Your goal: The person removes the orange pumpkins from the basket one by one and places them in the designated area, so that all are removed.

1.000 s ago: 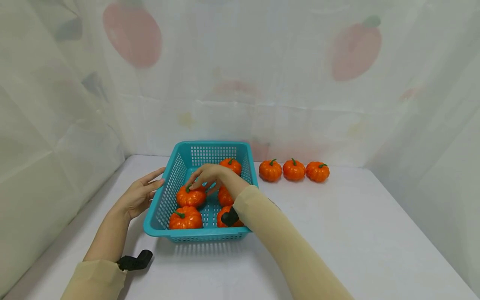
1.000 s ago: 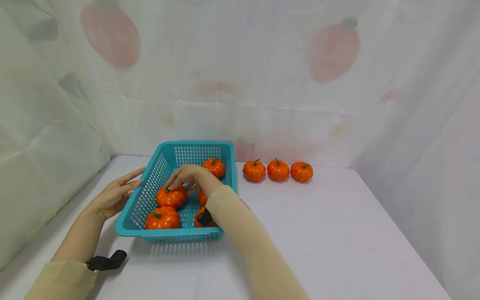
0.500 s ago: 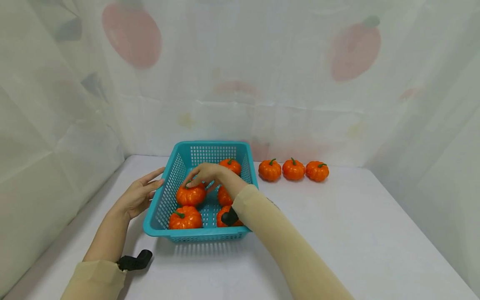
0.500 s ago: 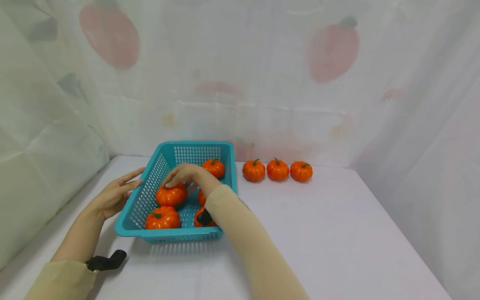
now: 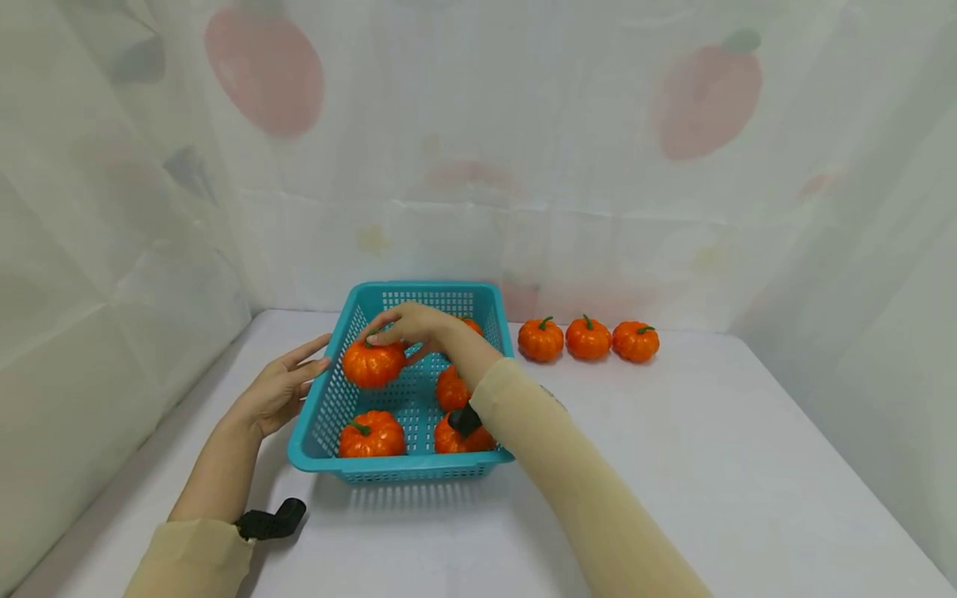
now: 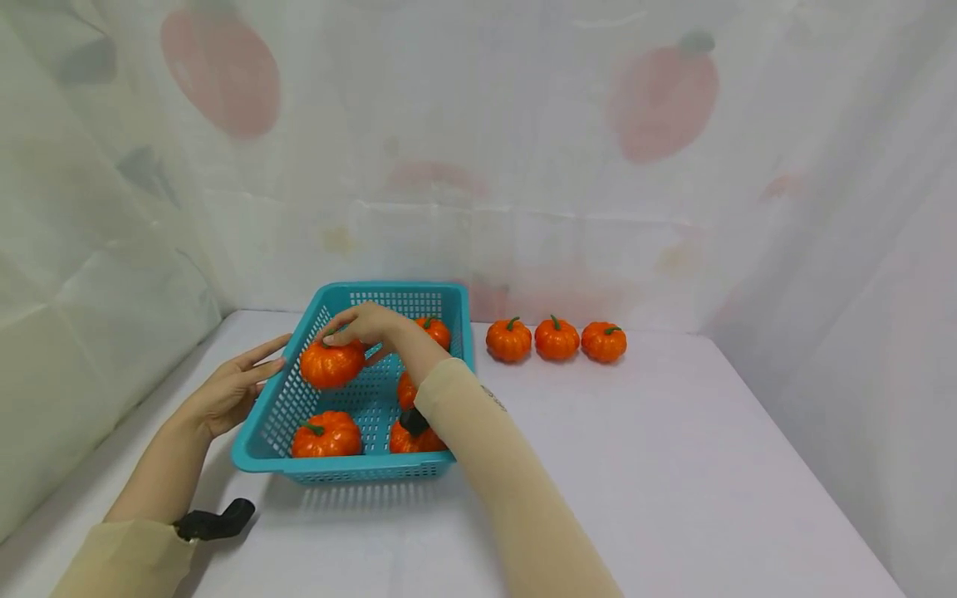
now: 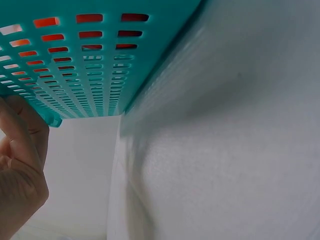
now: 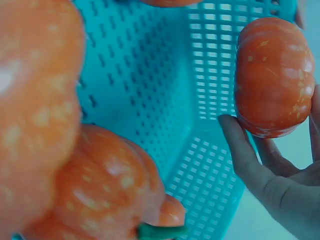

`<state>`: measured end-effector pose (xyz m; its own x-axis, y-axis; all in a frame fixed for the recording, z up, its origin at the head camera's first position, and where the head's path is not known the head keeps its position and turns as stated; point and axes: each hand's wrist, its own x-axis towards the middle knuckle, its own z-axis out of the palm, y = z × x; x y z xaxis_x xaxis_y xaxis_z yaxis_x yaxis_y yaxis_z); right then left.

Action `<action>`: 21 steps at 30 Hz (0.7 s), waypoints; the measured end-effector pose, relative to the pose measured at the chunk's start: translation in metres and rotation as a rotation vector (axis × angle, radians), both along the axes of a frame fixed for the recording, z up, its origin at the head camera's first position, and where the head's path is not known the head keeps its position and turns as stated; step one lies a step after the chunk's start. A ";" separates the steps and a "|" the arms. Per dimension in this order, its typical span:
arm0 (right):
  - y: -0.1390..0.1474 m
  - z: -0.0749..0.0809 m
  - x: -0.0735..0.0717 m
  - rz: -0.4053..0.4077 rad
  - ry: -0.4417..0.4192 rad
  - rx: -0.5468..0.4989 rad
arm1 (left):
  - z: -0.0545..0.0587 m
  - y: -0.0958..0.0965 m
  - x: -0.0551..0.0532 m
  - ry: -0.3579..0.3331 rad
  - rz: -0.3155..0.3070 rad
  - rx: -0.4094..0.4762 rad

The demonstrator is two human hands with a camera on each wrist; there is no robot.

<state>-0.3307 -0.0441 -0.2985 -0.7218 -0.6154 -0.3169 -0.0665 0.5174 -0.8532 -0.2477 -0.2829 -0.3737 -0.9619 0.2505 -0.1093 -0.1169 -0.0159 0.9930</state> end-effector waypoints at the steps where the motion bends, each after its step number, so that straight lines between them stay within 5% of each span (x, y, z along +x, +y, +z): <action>1: 0.001 0.002 -0.001 0.002 -0.008 -0.013 | 0.000 0.000 0.000 0.002 0.000 -0.004; 21: 0.034 0.046 -0.004 0.023 -0.087 -0.258 | 0.001 -0.002 0.002 -0.013 0.024 0.006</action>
<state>-0.3350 -0.0105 -0.2529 -0.6837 -0.6997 -0.2073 0.0034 0.2811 -0.9597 -0.2460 -0.2847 -0.3727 -0.9662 0.2278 -0.1209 -0.1298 -0.0247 0.9912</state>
